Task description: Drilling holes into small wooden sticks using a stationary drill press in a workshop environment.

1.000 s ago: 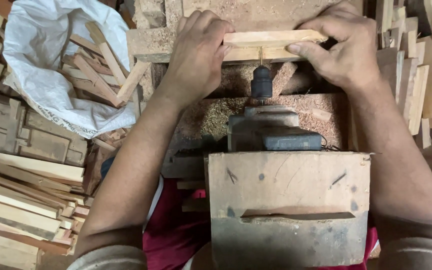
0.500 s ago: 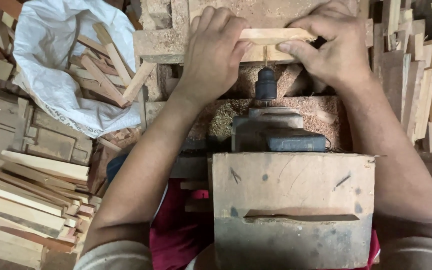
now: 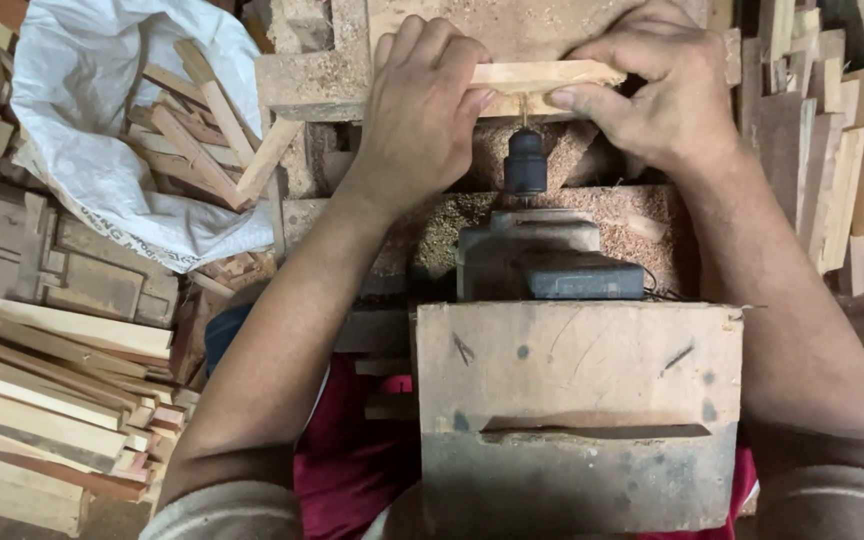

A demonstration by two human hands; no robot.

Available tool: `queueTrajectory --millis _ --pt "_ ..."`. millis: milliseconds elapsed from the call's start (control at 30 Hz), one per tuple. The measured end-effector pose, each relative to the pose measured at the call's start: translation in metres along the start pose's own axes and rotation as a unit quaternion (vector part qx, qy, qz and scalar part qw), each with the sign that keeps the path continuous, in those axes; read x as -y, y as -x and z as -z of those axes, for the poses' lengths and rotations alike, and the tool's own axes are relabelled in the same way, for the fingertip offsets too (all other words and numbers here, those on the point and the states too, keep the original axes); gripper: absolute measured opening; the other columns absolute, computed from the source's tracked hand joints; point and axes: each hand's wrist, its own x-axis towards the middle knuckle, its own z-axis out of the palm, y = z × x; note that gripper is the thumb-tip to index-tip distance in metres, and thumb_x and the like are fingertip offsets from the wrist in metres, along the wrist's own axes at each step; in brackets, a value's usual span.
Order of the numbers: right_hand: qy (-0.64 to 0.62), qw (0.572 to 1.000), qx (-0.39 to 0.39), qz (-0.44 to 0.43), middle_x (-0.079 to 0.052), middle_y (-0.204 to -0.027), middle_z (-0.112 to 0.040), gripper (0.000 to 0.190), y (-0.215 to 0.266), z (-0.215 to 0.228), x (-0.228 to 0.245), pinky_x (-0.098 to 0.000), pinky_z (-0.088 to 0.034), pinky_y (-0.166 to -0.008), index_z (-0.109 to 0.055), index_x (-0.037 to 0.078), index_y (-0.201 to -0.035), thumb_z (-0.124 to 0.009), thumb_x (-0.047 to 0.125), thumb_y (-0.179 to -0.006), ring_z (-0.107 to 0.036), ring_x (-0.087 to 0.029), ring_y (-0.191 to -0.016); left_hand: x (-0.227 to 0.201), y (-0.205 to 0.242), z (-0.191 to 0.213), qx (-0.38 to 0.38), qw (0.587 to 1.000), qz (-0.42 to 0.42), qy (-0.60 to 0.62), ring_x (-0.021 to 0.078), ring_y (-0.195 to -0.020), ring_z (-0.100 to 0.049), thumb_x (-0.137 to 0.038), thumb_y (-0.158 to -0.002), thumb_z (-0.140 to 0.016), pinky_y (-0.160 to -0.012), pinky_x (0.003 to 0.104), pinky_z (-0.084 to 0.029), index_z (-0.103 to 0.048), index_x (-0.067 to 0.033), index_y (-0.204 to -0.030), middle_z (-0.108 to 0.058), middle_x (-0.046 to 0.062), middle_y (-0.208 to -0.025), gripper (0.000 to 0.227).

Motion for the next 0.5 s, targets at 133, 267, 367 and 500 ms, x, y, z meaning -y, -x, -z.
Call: queueTrajectory --millis 133,267,367,500 --pt "-0.003 1.000 0.010 -0.007 -0.017 -0.104 -0.076 0.027 0.000 0.001 -0.004 -0.0419 -0.051 -0.091 -0.081 -0.006 -0.112 -0.094 0.015 -0.101 -0.063 -0.029 -0.098 0.003 0.000 -0.005 0.007 1.000 0.009 -0.003 0.0238 -0.097 -0.045 -0.014 -0.097 -0.056 -0.083 0.040 -0.038 -0.060 -0.0078 -0.105 -0.051 0.007 -0.101 0.011" --pt "0.019 1.000 -0.001 0.001 -0.019 -0.114 -0.077 0.028 0.001 0.001 -0.008 -0.0437 -0.048 -0.095 -0.079 -0.008 -0.120 -0.092 0.010 -0.102 -0.065 -0.030 -0.102 0.005 0.000 0.008 -0.033 0.995 0.022 -0.090 0.0249 -0.094 -0.044 -0.023 -0.095 -0.064 -0.081 0.041 -0.031 -0.061 -0.0110 -0.099 -0.050 0.006 -0.097 0.013" --pt "0.028 1.000 0.014 -0.006 -0.019 -0.114 -0.077 0.024 0.000 -0.001 -0.009 -0.0460 -0.046 -0.097 -0.079 -0.007 -0.122 -0.090 0.005 -0.104 -0.063 -0.030 -0.100 0.003 0.002 0.005 -0.058 0.991 0.027 -0.119 0.0258 -0.100 -0.047 -0.021 -0.095 -0.069 -0.088 0.043 -0.030 -0.068 -0.0083 -0.106 -0.055 0.006 -0.101 0.017" --pt "-0.006 0.999 0.023 -0.034 -0.016 -0.104 -0.071 0.024 -0.002 0.001 0.000 -0.0397 -0.048 -0.089 -0.078 -0.008 -0.120 -0.085 0.011 -0.107 -0.059 -0.030 -0.103 -0.009 0.000 -0.002 -0.060 0.989 0.021 -0.134 0.0240 -0.094 -0.049 -0.028 -0.098 -0.067 -0.086 0.041 -0.032 -0.067 -0.0128 -0.107 -0.059 0.003 -0.098 0.018"
